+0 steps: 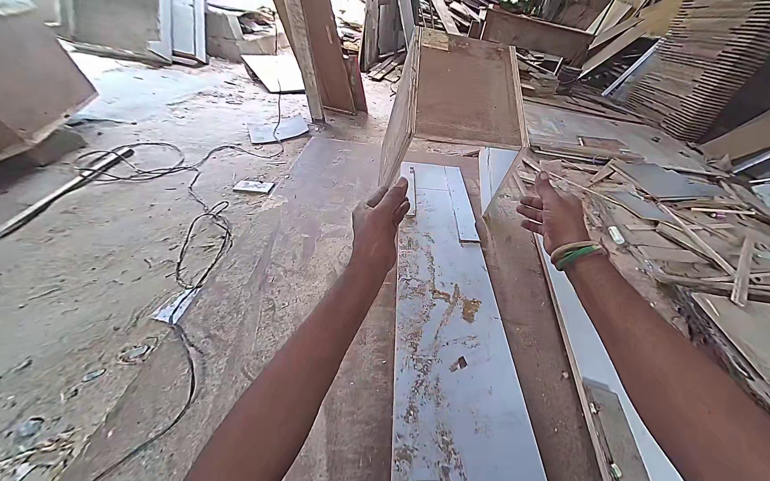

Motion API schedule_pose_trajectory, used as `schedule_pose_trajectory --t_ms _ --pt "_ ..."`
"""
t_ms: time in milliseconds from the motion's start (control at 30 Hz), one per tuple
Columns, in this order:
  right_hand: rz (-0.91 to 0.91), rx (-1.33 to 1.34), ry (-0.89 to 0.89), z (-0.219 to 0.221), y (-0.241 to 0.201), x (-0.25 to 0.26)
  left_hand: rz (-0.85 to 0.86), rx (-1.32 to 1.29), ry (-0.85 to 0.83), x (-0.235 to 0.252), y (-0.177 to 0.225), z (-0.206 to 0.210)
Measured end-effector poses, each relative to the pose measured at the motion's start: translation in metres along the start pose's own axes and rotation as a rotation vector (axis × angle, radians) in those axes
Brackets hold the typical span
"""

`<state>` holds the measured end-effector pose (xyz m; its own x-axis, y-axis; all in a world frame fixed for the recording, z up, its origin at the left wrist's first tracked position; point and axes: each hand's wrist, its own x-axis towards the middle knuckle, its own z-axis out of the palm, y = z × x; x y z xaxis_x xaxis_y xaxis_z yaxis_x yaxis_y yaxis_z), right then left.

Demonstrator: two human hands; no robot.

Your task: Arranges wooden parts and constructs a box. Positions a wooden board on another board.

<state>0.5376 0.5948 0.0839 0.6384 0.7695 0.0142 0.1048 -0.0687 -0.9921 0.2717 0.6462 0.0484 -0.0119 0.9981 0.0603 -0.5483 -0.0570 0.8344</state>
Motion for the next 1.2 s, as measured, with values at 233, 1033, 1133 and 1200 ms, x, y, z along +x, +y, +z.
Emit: schedule_pose_trajectory --t_ms 233,1033,1133,1200 --pt "0.099 -0.32 0.166 -0.046 0.097 -0.016 -0.125 0.0 0.319 -0.08 -0.027 -0.148" --pt "0.431 -0.951 0.046 -0.291 0.241 -0.168 -0.305 0.148 0.447 -0.237 -0.056 -0.193" --pt "0.425 -0.92 0.109 -0.335 0.248 -0.168 -0.315 0.16 0.497 -0.245 -0.033 -0.19" --pt "0.463 -0.941 0.112 -0.359 0.259 -0.167 -0.272 0.232 0.505 -0.252 -0.021 -0.188"
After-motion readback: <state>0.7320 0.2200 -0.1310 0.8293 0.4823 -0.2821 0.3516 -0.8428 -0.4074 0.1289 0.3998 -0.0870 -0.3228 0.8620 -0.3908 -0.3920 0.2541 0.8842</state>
